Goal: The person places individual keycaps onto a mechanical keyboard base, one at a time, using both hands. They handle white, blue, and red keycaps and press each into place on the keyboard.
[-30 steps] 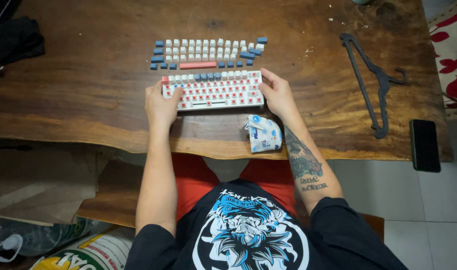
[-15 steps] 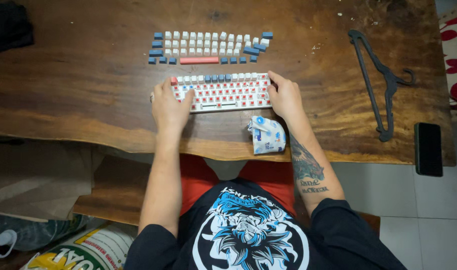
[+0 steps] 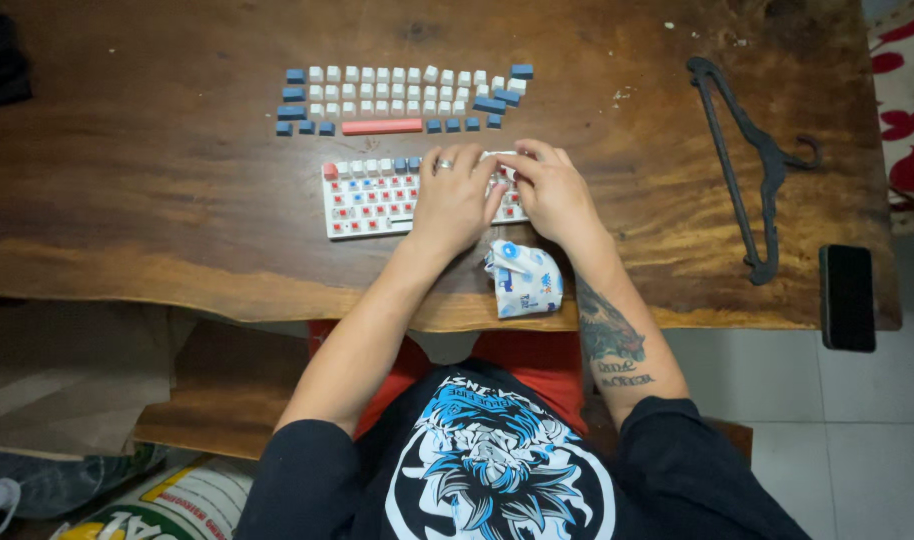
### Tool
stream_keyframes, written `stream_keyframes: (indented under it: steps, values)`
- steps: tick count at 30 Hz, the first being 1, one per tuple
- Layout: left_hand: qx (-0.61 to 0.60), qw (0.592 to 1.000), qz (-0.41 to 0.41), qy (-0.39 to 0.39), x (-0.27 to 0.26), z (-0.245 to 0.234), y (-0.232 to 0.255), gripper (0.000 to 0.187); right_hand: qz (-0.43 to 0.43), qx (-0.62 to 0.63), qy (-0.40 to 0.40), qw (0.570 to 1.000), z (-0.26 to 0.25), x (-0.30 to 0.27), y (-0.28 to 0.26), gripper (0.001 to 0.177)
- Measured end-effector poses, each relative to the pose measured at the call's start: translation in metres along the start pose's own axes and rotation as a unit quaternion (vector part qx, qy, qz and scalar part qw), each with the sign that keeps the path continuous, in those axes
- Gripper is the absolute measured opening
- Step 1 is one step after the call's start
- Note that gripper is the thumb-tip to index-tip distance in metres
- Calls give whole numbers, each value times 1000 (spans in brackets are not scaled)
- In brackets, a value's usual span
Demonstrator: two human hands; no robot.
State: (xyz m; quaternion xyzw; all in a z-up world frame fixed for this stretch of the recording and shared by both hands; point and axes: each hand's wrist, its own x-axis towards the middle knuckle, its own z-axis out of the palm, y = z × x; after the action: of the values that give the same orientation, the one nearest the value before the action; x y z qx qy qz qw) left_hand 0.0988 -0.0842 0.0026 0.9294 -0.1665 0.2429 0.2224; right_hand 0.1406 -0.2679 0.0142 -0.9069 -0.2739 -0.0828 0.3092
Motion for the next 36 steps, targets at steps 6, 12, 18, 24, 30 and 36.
stream_keyframes:
  steps: [6, 12, 18, 24, 30, 36]
  values:
    - [-24, 999, -14, 23, 47, 19, -13, 37, -36, 22, 72, 997, -15, 41, 34, 30]
    - [-35, 997, -58, -37, 114, 45, -32, 40, 32, -11, 68, 997, -8, 97, 76, 30]
    - [-16, 991, -87, -99, 143, 76, -47, 39, 33, -36, 32, 998, 8, 120, 102, 36]
    - [-16, 987, -105, -117, 157, 93, -48, 35, 48, -57, 24, 997, 15, 135, 119, 21]
    - [-107, 988, -103, -45, 152, 70, -36, 38, -7, 23, 101, 995, -4, 110, 98, 18]
    - [-256, 964, -61, 31, 104, 25, -20, 30, -75, 124, 136, 980, -35, 59, 34, 20]
